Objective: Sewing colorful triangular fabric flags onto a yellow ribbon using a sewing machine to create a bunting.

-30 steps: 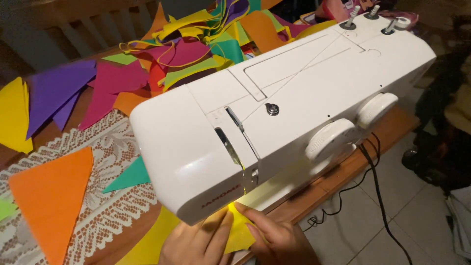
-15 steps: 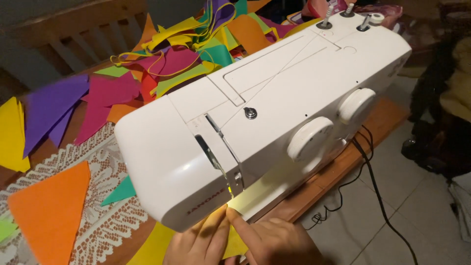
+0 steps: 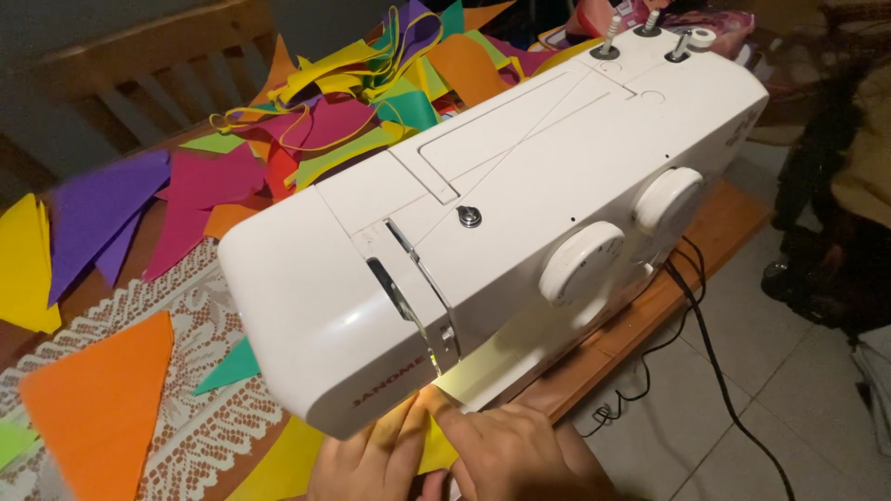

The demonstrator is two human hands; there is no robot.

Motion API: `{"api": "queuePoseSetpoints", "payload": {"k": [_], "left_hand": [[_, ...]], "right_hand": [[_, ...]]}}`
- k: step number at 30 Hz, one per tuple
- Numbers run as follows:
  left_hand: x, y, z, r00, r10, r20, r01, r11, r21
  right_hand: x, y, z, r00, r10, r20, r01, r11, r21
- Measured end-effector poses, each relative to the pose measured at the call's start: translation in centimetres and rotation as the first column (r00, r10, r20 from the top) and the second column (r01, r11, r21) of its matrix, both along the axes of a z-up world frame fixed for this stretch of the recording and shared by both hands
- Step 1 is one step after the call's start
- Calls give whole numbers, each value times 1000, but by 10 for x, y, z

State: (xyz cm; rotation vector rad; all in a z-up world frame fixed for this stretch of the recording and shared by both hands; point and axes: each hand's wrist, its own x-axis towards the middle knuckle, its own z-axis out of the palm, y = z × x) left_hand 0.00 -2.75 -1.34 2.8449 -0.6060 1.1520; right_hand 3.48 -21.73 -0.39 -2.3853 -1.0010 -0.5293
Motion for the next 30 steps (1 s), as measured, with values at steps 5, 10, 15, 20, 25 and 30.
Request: {"api": "queuePoseSetpoints", "payload": {"k": [5,10,15,20,25,30], "left_hand": [[7,9,-8,996,14,83,-19,998,52],[5,15,-19,995,70,65,-72,997,28],[4,22,-13,999,-8,-49,5,998,-55],[-1,21,-10,994,-82,-65,73,988,-139],[-3,23,-5,986,-144,-84,131,980,-149],[-4,25,-21,981,-130,-144,112,986,-121]], "right_hand": [[3,6,-9,999,-44,-26,42,998,-49],[9,10,-17,991,-49,-124,30,988,-155],[16,12,-20,975,-98,-201,46,968,-248],[4,4,26,904,-193,-382,119,971,-209],[-6,7,23,751,-398,-527,271,914,-303],[-6,4,13,975,-219,19,220,964,-147]]}}
